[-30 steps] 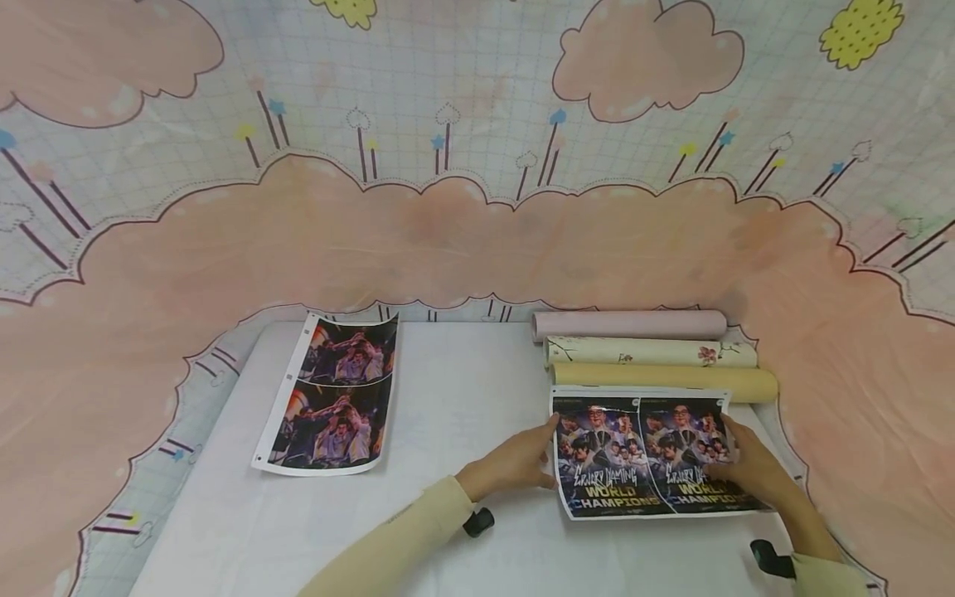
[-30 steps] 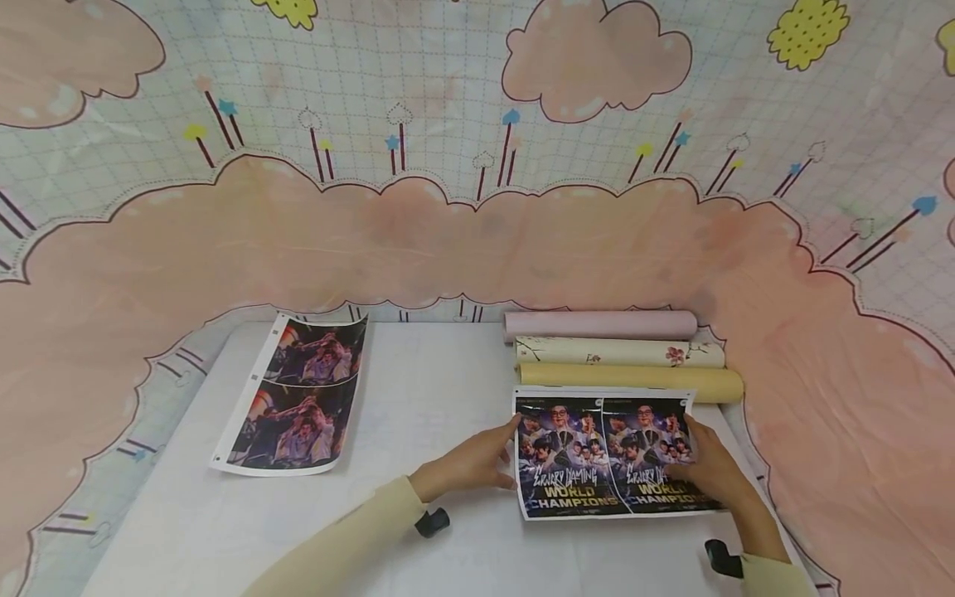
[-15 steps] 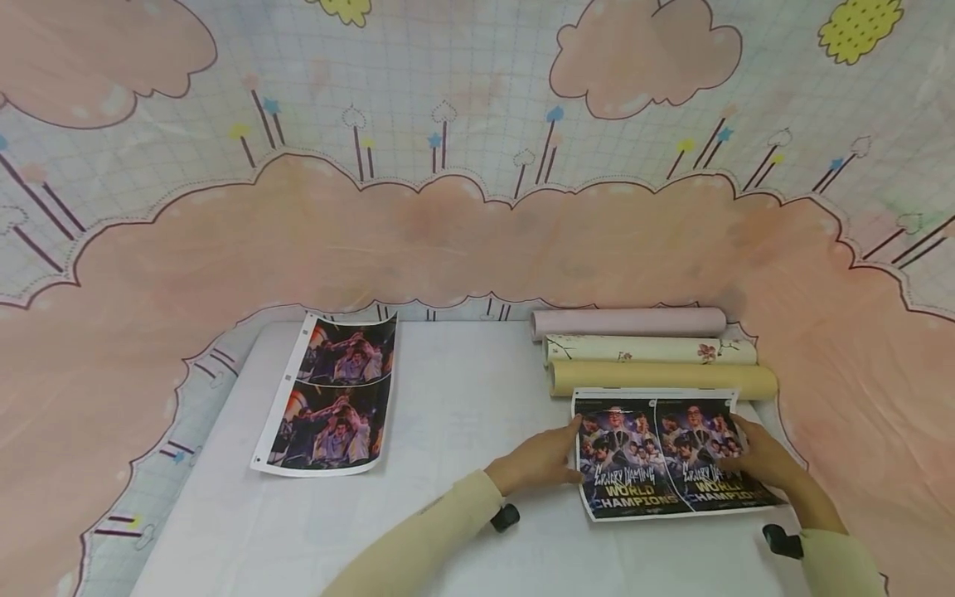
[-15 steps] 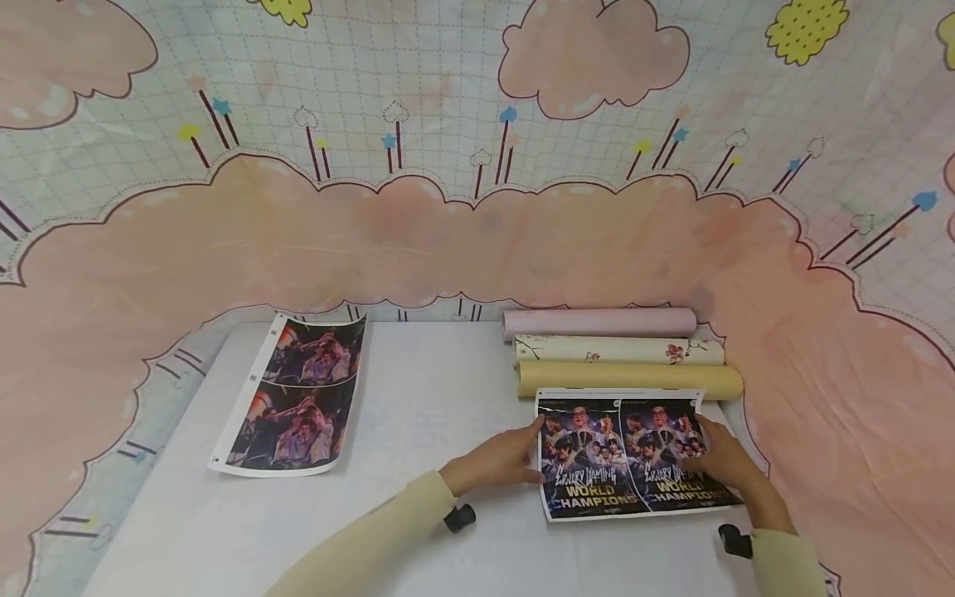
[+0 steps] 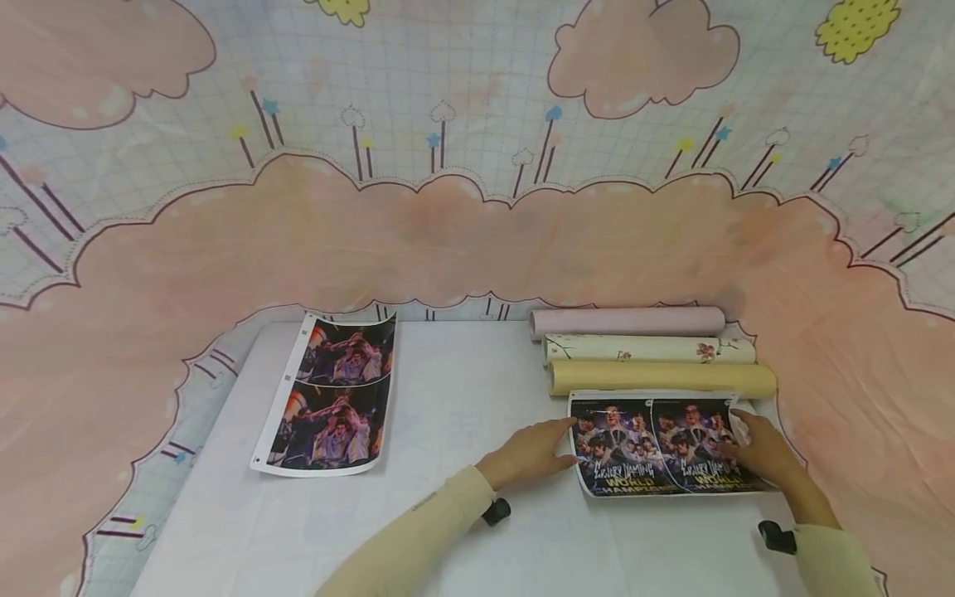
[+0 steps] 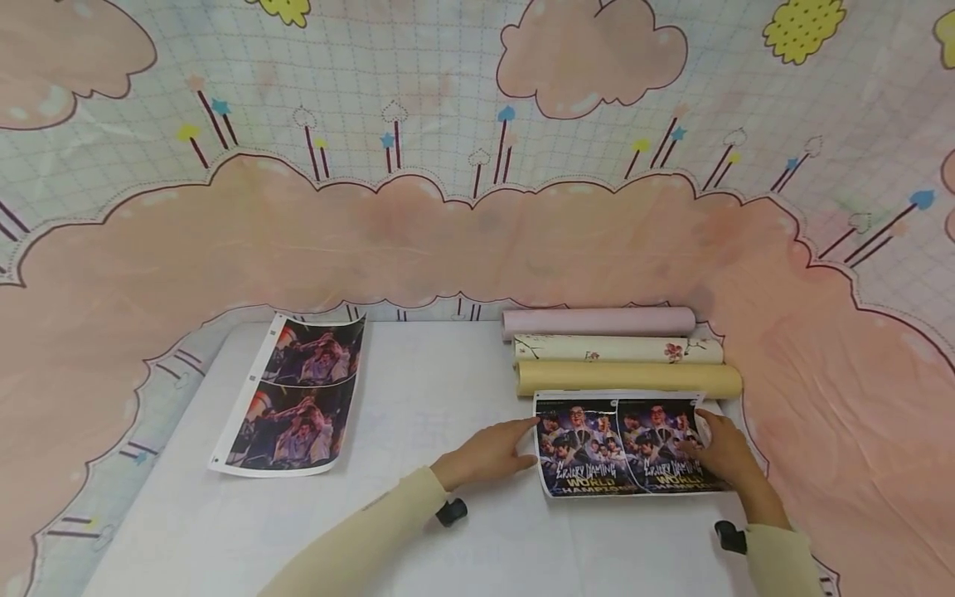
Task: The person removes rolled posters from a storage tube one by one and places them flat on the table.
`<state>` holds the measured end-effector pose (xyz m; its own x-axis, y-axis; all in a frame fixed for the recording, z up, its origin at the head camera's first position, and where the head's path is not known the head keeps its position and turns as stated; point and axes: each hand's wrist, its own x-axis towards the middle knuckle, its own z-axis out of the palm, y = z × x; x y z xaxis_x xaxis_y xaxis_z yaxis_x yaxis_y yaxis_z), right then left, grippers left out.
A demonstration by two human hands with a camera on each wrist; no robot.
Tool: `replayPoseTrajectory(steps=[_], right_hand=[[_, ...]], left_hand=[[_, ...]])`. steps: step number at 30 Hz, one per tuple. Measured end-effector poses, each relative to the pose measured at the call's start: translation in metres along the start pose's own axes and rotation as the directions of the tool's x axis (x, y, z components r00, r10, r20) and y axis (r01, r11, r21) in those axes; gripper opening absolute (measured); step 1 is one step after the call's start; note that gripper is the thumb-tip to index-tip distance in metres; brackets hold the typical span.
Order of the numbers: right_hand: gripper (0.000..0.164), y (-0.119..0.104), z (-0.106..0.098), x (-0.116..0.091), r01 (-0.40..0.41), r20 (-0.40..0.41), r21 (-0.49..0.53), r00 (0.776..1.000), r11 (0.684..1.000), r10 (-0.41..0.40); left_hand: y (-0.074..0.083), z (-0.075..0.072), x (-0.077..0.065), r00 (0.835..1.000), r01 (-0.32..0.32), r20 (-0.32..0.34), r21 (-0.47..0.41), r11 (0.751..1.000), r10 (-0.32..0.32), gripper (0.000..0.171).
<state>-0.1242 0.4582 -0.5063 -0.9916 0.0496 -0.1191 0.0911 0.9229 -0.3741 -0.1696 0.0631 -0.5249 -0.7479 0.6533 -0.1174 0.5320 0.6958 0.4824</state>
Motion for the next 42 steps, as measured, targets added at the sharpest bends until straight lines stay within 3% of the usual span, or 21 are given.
replayPoseTrajectory(steps=[6,11,18,23,28,36,39,42], right_hand=[[0.066,-0.024,-0.010,-0.003,0.037,-0.081,0.021,0.996,0.999,-0.035],[0.061,-0.055,-0.018,-0.008,0.127,-0.166,0.015,0.978,0.992,-0.123],[0.056,-0.096,-0.030,-0.013,0.263,-0.276,0.002,0.927,0.965,-0.253],[0.052,-0.116,-0.033,-0.008,0.354,-0.321,-0.011,0.884,0.935,-0.339],[0.055,-0.133,-0.031,0.001,0.389,-0.323,0.008,0.873,0.921,-0.366],[0.058,-0.155,-0.025,0.025,0.407,-0.334,0.055,0.868,0.912,-0.368],[0.056,-0.162,-0.024,0.034,0.422,-0.335,0.078,0.864,0.903,-0.375],[0.055,-0.167,-0.022,0.043,0.426,-0.324,0.104,0.869,0.899,-0.374]], left_hand=[[-0.019,-0.013,-0.018,0.998,0.021,-0.063,-0.058,0.998,-0.025,0.054],[-0.034,-0.025,-0.038,0.989,0.023,-0.142,-0.188,0.982,-0.050,0.047],[-0.050,-0.038,-0.063,0.964,-0.026,-0.257,-0.370,0.929,-0.076,0.038],[-0.057,-0.046,-0.074,0.942,-0.053,-0.321,-0.419,0.906,-0.094,0.032],[-0.057,-0.053,-0.074,0.922,-0.063,-0.370,-0.444,0.894,-0.118,0.028],[-0.052,-0.063,-0.063,0.897,-0.076,-0.413,-0.497,0.864,-0.159,0.026],[-0.053,-0.066,-0.056,0.875,-0.089,-0.449,-0.514,0.853,-0.180,0.024],[-0.054,-0.071,-0.049,0.853,-0.109,-0.478,-0.554,0.825,-0.208,0.023]])
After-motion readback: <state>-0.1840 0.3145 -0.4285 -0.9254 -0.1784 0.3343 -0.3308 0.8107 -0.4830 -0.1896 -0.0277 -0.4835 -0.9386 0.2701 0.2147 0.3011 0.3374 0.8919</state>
